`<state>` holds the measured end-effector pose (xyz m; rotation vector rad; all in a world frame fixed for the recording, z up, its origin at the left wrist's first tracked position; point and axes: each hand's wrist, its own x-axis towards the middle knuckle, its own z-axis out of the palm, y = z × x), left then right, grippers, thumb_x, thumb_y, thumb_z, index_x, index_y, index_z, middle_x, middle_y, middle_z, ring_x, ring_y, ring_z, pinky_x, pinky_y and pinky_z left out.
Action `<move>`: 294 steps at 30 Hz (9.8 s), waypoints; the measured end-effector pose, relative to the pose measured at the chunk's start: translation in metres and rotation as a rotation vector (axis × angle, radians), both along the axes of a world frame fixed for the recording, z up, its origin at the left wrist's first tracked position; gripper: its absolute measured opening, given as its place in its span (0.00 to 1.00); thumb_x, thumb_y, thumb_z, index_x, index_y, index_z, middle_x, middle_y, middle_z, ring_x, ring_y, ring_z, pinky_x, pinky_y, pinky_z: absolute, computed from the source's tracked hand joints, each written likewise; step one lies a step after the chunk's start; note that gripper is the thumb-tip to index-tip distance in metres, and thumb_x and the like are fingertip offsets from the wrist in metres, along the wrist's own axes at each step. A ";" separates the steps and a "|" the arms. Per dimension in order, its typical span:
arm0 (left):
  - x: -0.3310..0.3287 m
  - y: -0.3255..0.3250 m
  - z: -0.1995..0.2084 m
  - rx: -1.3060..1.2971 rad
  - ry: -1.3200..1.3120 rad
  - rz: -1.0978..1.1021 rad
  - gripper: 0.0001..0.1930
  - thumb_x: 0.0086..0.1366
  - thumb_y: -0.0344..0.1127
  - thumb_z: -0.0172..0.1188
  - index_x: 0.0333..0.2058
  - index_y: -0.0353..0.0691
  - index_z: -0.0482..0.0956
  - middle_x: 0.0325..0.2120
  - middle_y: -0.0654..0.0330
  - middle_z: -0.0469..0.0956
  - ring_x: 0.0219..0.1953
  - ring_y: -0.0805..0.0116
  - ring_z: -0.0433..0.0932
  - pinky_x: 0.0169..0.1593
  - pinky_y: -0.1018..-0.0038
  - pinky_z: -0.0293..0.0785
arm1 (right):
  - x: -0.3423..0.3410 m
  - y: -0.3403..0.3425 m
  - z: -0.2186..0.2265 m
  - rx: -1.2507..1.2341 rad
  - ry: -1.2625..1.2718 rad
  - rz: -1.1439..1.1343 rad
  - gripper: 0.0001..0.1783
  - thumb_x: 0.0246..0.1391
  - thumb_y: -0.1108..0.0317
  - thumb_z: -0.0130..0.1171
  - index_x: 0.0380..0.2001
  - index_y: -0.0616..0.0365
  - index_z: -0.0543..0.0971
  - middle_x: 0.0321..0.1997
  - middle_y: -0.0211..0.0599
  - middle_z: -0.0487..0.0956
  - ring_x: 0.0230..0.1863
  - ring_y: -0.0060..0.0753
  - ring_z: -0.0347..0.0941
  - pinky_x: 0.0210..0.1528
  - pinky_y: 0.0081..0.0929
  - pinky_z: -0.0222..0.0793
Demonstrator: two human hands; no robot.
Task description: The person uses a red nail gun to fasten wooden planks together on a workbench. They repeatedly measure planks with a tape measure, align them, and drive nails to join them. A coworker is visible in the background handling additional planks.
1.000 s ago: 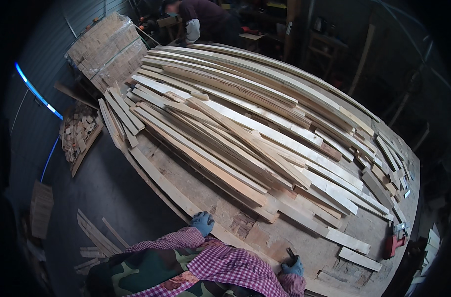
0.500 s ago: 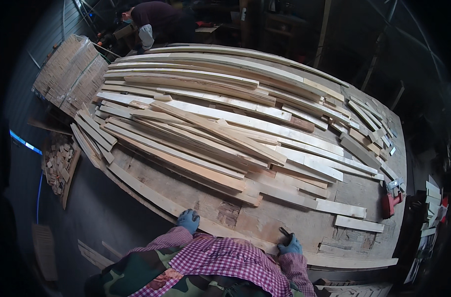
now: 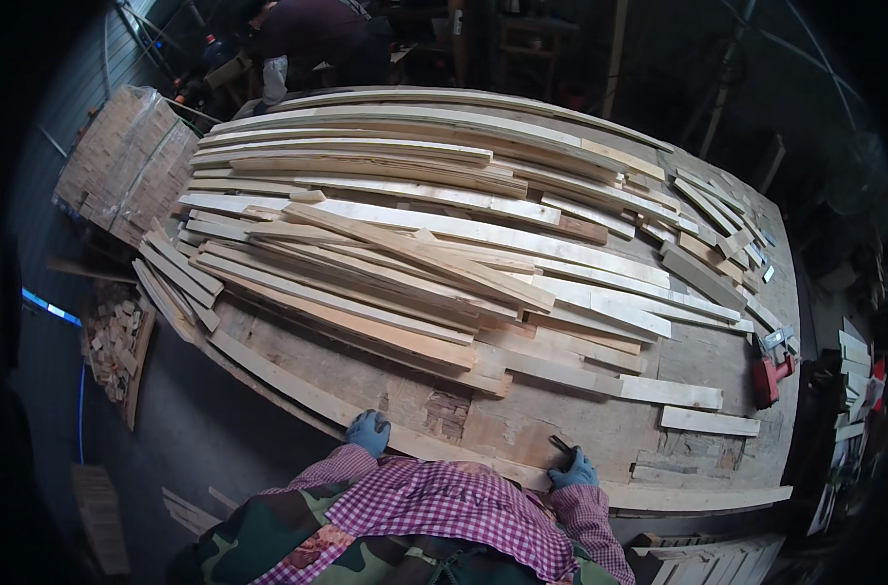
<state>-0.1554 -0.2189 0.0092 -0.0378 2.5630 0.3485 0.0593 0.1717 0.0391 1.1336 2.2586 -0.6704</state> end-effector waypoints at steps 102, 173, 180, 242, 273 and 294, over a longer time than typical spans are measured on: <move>0.009 0.003 0.013 0.041 0.133 -0.054 0.16 0.60 0.45 0.50 0.43 0.44 0.74 0.46 0.55 0.71 0.48 0.57 0.70 0.56 0.62 0.61 | 0.015 0.016 -0.044 -0.144 0.044 -0.054 0.43 0.36 0.59 0.70 0.57 0.54 0.64 0.51 0.49 0.71 0.54 0.52 0.66 0.57 0.42 0.62; -0.002 0.012 0.009 -0.067 0.050 -0.053 0.19 0.59 0.49 0.51 0.41 0.41 0.71 0.42 0.52 0.72 0.46 0.51 0.71 0.50 0.59 0.68 | -0.109 0.029 -0.008 0.317 0.593 0.169 0.51 0.38 0.60 0.68 0.66 0.42 0.53 0.64 0.45 0.59 0.65 0.52 0.53 0.65 0.47 0.50; -0.002 0.011 0.016 -0.084 -0.004 -0.040 0.19 0.60 0.48 0.49 0.43 0.41 0.72 0.47 0.51 0.70 0.48 0.50 0.69 0.53 0.58 0.65 | -0.261 0.033 0.043 0.348 0.755 0.432 0.54 0.38 0.55 0.70 0.66 0.44 0.51 0.66 0.48 0.57 0.66 0.55 0.50 0.66 0.47 0.50; 0.076 0.145 0.021 0.340 0.209 -1.122 0.38 0.52 0.50 0.62 0.61 0.47 0.60 0.60 0.55 0.60 0.62 0.53 0.55 0.66 0.58 0.47 | 0.071 0.007 -0.001 0.308 -0.015 0.372 0.50 0.36 0.50 0.69 0.63 0.38 0.57 0.64 0.35 0.62 0.67 0.41 0.52 0.67 0.45 0.43; 0.126 0.189 -0.033 0.180 0.240 -1.104 0.43 0.36 0.51 0.70 0.54 0.49 0.64 0.50 0.60 0.64 0.55 0.56 0.61 0.58 0.58 0.54 | 0.073 0.024 -0.018 0.165 0.012 0.481 0.45 0.31 0.46 0.72 0.57 0.32 0.66 0.62 0.38 0.60 0.65 0.50 0.52 0.66 0.48 0.47; 0.130 0.194 -0.031 0.090 0.268 -1.128 0.43 0.41 0.60 0.66 0.55 0.47 0.64 0.50 0.59 0.62 0.56 0.58 0.58 0.60 0.59 0.50 | 0.014 0.012 -0.007 -0.041 -0.202 0.281 0.33 0.37 0.36 0.65 0.51 0.25 0.74 0.58 0.27 0.69 0.61 0.40 0.60 0.65 0.42 0.50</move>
